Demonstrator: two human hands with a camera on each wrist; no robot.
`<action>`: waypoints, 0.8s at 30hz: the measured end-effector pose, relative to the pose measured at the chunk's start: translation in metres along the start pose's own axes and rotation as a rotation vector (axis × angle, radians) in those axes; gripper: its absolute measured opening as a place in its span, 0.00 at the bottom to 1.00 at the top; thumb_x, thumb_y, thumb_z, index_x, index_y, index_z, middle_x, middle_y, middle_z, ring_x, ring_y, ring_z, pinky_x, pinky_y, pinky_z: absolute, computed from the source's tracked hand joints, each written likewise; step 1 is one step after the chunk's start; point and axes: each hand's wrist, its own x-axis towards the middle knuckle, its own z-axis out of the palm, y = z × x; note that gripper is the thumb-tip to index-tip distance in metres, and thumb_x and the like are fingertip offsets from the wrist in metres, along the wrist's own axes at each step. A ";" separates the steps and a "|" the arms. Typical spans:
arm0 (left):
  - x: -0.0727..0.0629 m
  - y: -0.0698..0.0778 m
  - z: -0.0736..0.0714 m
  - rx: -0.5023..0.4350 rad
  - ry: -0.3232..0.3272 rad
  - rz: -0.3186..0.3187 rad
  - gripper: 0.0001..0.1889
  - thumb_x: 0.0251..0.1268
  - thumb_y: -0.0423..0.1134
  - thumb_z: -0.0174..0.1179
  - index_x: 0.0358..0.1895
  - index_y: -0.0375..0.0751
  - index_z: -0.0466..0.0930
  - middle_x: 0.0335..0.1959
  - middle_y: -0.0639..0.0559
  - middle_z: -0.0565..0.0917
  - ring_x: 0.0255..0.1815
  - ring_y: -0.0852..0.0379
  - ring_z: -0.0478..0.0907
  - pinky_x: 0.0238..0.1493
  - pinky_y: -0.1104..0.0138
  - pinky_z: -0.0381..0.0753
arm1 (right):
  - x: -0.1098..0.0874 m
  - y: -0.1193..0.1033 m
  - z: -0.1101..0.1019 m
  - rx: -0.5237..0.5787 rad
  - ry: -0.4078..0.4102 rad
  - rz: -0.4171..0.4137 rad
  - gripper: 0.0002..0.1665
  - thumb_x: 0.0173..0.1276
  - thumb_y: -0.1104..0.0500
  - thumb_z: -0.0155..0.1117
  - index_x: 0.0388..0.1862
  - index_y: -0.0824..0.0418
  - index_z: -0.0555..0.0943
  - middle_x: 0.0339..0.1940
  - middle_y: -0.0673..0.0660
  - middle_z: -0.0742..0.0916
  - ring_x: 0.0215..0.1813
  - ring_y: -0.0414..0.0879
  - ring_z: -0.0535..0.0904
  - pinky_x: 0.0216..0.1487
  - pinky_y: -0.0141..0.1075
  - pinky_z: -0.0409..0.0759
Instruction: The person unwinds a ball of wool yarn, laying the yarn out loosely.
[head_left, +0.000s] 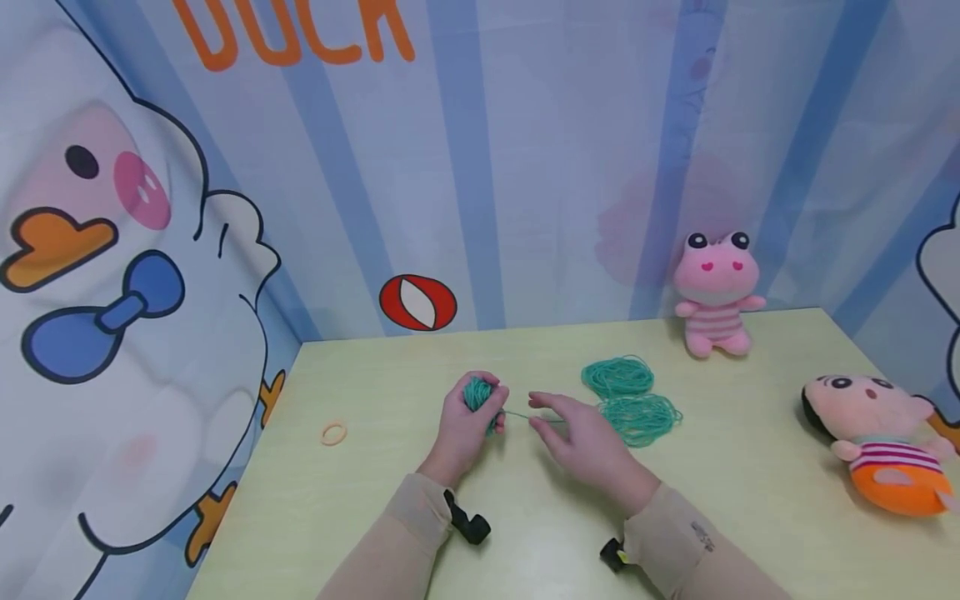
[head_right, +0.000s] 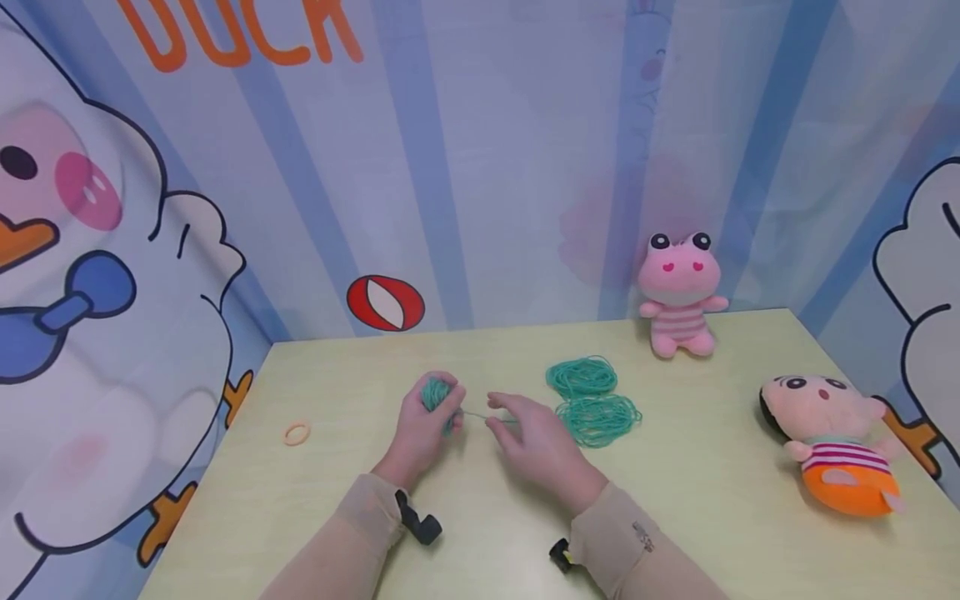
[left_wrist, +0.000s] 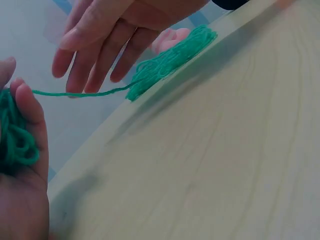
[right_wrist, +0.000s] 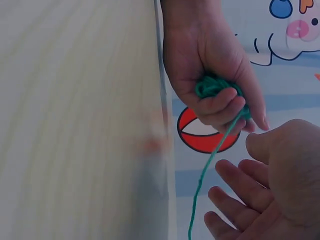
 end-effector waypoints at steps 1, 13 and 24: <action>0.000 0.000 0.000 -0.002 0.000 0.002 0.19 0.78 0.47 0.71 0.60 0.43 0.77 0.42 0.50 0.83 0.29 0.57 0.81 0.35 0.70 0.88 | 0.002 -0.003 0.004 -0.007 -0.021 0.012 0.28 0.85 0.51 0.64 0.78 0.61 0.79 0.66 0.57 0.91 0.71 0.58 0.87 0.72 0.58 0.84; -0.001 0.001 0.000 0.013 0.026 0.034 0.19 0.78 0.44 0.71 0.61 0.43 0.75 0.36 0.53 0.80 0.27 0.57 0.76 0.31 0.69 0.82 | 0.006 -0.005 0.013 -0.038 -0.004 0.035 0.09 0.82 0.57 0.69 0.51 0.57 0.93 0.50 0.53 0.95 0.56 0.51 0.92 0.61 0.50 0.90; -0.003 0.004 0.000 -0.174 -0.061 0.049 0.15 0.85 0.35 0.57 0.66 0.33 0.72 0.43 0.48 0.81 0.38 0.55 0.85 0.42 0.67 0.92 | -0.011 0.014 -0.026 0.015 0.196 0.040 0.10 0.84 0.58 0.66 0.54 0.60 0.91 0.43 0.53 0.94 0.46 0.45 0.91 0.51 0.46 0.91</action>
